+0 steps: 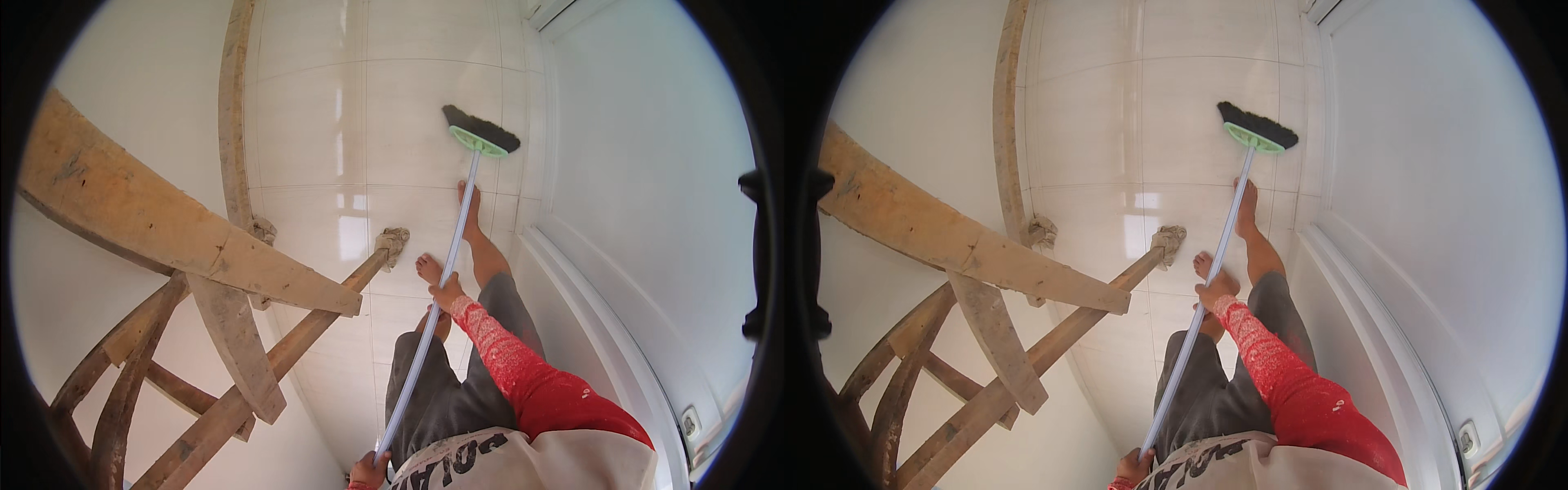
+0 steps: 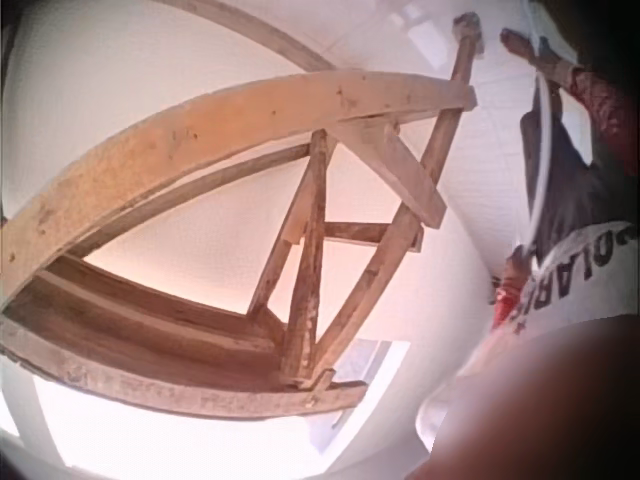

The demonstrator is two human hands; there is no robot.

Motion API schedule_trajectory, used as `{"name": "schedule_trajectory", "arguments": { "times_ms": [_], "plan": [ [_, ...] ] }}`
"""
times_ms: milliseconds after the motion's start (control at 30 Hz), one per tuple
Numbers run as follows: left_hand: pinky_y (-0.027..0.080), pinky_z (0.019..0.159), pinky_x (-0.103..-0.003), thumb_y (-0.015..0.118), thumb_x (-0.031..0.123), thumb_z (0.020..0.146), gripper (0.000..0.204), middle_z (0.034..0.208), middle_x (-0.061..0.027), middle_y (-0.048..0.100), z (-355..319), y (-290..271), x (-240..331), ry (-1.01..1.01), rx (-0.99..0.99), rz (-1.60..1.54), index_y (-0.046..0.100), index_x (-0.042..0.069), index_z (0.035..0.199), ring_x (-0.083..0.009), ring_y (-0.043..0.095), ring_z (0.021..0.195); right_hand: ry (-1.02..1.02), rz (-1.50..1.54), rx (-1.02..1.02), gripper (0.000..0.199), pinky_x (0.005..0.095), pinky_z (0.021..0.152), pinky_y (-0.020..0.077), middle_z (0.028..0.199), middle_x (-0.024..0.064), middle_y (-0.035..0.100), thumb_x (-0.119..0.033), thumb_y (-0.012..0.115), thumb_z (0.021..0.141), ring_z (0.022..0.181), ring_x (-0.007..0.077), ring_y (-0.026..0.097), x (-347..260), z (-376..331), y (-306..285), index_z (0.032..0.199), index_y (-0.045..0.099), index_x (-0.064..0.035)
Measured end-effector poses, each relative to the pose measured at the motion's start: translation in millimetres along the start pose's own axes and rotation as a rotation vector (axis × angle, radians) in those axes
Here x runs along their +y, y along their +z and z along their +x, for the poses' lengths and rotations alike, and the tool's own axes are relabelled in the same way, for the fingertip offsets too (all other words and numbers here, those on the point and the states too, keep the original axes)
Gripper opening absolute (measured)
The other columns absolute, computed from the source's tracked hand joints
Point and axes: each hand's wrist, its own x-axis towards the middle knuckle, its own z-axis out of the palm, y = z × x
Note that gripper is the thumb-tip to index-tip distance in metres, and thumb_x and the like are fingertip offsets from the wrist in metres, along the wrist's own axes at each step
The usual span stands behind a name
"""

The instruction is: The person sweeps a tiled floor with a long-handled broom, moving from a stair landing into a hallway and around a wooden scaffold. The person continues sweeping along the walls and under the scaffold, gathering visible dust and debris.

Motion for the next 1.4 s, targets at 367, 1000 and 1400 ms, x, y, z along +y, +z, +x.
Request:
{"name": "schedule_trajectory", "arguments": {
  "times_ms": [367,1000,1400],
  "plan": [
    [0.043,0.048,-0.035,0.061,0.045,0.095,0.045,0.055,-0.0092,0.053,61.1,71.2,44.6,0.105,0.244,-0.519,0.059,0.003,0.078,-0.0223,0.055,0.048,-0.286,0.061,-0.075,0.064,0.0419,0.053,0.0553,0.089,0.0264,0.063,-0.019,0.059,0.087,0.064,0.0359,0.067,-140.0,-9.9,48.7,0.135,0.021,0.0018],
    [0.051,0.084,-0.036,0.043,0.051,0.100,0.060,0.123,-0.0160,0.061,285.9,7.5,169.3,0.217,0.125,-1.042,0.049,0.004,0.135,-0.0231,0.062,0.103,-0.463,-0.744,-0.055,0.058,0.0537,0.098,0.0446,0.128,0.0332,0.053,-0.029,0.051,0.097,0.105,0.0451,0.062,-14.5,-26.3,-27.9,0.148,0.032,-0.0103],
    [0.055,0.080,-0.050,0.066,0.019,0.086,0.079,0.112,-0.0376,0.057,233.4,190.5,246.1,0.315,-0.126,-0.656,0.017,-0.009,0.141,-0.0445,0.067,0.084,0.311,-0.437,0.043,0.054,0.0515,0.079,0.0521,0.090,0.0225,0.069,-0.042,0.057,0.091,0.086,0.0425,0.067,201.4,-362.3,-99.8,0.138,0.046,-0.0187]
  ]
}}
